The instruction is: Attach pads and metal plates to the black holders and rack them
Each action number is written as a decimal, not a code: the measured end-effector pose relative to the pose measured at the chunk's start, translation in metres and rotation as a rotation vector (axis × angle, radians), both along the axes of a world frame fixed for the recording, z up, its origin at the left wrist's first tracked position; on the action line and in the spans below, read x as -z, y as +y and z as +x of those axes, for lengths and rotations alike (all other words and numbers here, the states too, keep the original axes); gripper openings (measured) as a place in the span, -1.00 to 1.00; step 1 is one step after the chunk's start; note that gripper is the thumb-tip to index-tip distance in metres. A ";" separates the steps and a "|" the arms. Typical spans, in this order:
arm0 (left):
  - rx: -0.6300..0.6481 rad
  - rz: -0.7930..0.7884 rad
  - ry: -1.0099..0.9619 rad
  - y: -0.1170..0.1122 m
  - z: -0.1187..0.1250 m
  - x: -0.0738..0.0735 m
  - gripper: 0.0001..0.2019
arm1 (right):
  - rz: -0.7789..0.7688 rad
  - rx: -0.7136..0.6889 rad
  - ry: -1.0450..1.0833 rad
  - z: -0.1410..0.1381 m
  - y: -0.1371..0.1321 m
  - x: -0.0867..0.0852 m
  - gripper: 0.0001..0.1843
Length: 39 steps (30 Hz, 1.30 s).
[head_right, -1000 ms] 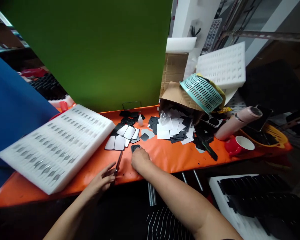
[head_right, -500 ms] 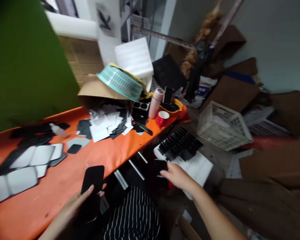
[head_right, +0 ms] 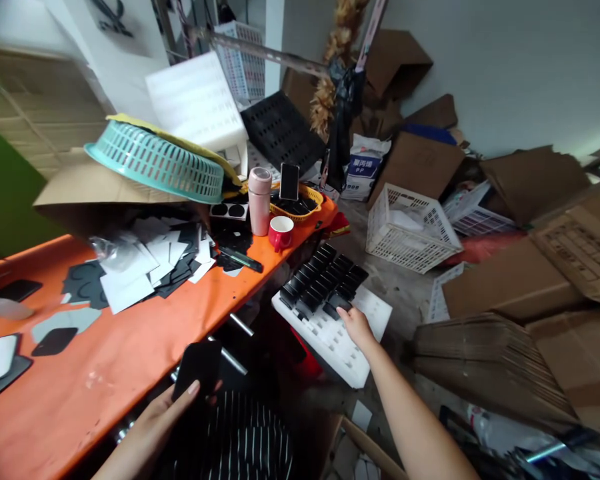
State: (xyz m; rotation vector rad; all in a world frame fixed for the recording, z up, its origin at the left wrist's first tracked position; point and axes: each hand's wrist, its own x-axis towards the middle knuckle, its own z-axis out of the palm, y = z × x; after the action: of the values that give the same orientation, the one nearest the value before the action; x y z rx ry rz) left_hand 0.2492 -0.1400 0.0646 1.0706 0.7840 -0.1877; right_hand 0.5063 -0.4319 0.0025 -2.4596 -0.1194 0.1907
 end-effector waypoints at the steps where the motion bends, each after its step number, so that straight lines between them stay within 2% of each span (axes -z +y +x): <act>1: 0.010 0.017 -0.007 0.000 0.002 0.000 -0.56 | -0.003 -0.010 0.008 0.000 0.001 0.006 -0.60; 3: 0.061 0.050 -0.042 -0.001 0.008 -0.001 -0.57 | -0.006 -0.019 0.021 0.000 0.002 0.015 -0.62; 6: 0.221 0.087 -0.127 -0.004 0.021 0.000 -0.60 | 0.000 0.002 0.025 0.000 0.003 0.021 -0.65; 9: 0.337 0.106 -0.218 -0.011 0.034 0.005 -0.62 | 0.008 0.057 -0.005 -0.010 0.002 0.017 -0.64; 11: 0.366 0.106 -0.269 -0.020 0.041 0.010 -0.63 | 0.035 0.123 -0.052 -0.030 0.004 0.011 -0.58; 13: 0.408 0.080 -0.302 -0.033 0.047 0.015 -0.63 | 0.180 0.143 -0.016 -0.063 0.014 0.005 -0.55; 16: 0.524 0.022 -0.327 -0.055 0.054 0.023 -0.62 | 0.634 -0.117 0.441 -0.114 0.036 -0.006 -0.53; 18: 0.593 0.036 -0.354 -0.066 0.058 0.030 -0.63 | 0.743 -0.234 0.666 -0.130 0.044 -0.016 -0.56; 19: 0.604 0.061 -0.368 -0.069 0.059 0.034 -0.65 | 0.752 -0.231 0.706 -0.130 0.044 -0.020 -0.58; 21: 0.565 0.112 -0.366 -0.067 0.059 0.043 -0.66 | 0.704 -0.104 0.626 -0.114 0.035 -0.028 -0.61; 23: 0.486 0.151 -0.330 -0.059 0.056 0.051 -0.61 | 0.584 0.076 0.374 -0.085 0.019 -0.032 -0.60; 24: 0.453 0.166 -0.315 -0.053 0.053 0.054 -0.60 | 0.496 0.118 0.229 -0.070 0.012 -0.031 -0.58; 27: 0.418 0.208 -0.299 -0.037 0.041 0.057 -0.64 | 0.263 0.092 0.002 -0.034 -0.001 -0.022 -0.56; 30: 0.403 0.213 -0.269 -0.025 0.028 0.053 -0.65 | 0.130 0.035 -0.051 -0.021 -0.002 -0.008 -0.59; 39: 0.282 0.271 -0.159 0.009 -0.002 0.041 -0.59 | -0.040 -0.115 -0.009 -0.012 -0.003 0.020 -0.65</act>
State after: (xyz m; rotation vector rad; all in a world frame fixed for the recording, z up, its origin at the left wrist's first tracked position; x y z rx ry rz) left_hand 0.2474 -0.1311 0.0235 1.4354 0.5219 -0.2363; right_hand 0.4942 -0.4350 -0.0170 -2.4952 -0.2638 0.2345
